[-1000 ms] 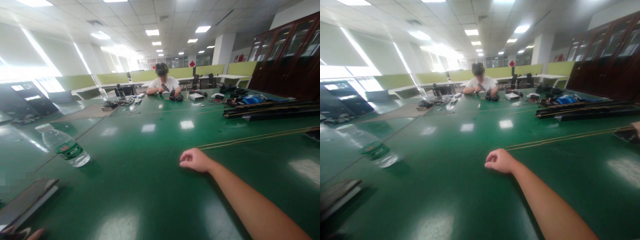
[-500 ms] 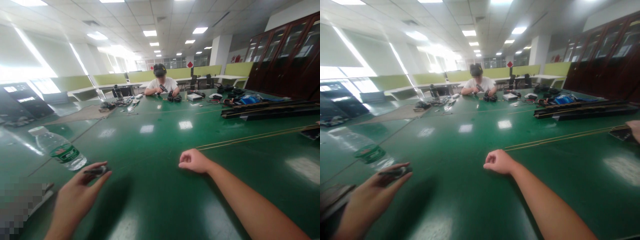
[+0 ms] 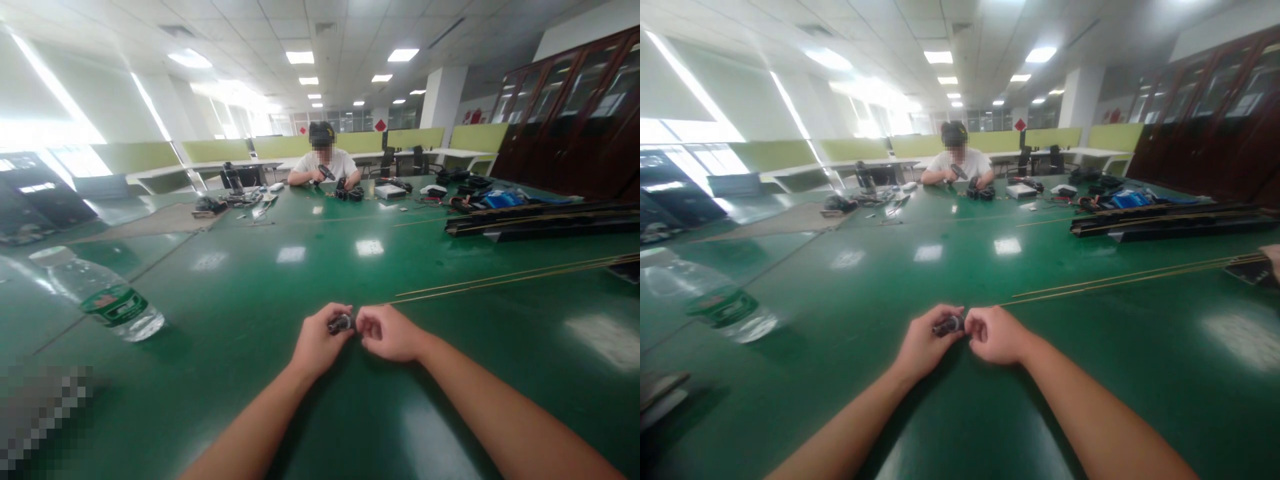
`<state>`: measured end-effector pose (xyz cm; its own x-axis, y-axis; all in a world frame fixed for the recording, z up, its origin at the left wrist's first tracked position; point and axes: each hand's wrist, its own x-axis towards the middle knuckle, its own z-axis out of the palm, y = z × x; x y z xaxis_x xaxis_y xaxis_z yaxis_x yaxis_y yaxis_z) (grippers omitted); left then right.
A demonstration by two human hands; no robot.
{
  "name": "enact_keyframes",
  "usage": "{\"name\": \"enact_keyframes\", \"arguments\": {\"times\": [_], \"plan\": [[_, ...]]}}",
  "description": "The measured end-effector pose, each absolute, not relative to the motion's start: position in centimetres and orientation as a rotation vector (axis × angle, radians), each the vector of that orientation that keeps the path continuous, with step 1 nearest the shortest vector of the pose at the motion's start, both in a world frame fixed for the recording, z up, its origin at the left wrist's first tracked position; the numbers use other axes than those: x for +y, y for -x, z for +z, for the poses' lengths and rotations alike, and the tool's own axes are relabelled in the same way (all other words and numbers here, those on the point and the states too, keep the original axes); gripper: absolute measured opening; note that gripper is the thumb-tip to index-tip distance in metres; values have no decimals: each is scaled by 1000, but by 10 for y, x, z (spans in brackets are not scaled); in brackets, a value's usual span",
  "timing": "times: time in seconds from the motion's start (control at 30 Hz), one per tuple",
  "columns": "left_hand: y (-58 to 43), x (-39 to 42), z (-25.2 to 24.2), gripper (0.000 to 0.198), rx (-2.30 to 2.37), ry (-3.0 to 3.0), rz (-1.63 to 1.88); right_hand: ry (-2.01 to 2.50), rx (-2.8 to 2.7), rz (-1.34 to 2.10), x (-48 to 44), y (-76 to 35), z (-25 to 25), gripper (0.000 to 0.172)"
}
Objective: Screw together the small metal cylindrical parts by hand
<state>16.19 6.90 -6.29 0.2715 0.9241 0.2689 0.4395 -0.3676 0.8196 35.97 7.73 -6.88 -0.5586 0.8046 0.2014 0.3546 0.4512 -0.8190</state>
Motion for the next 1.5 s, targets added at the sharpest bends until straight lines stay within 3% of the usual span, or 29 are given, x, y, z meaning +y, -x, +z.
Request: {"name": "enact_keyframes", "arguments": {"times": [0.73,1.27,1.5], "plan": [[-160,66,-59,14,1063,-1909,1091,973,-2162,1028,70,-357,-63,24],[-161,65,-55,33,1194,-1977,1105,1004,-2137,1004,71,-359,-64,19],[-159,66,-54,30,1157,-1983,1132,1066,-2073,889,75,-361,-66,11]]}}
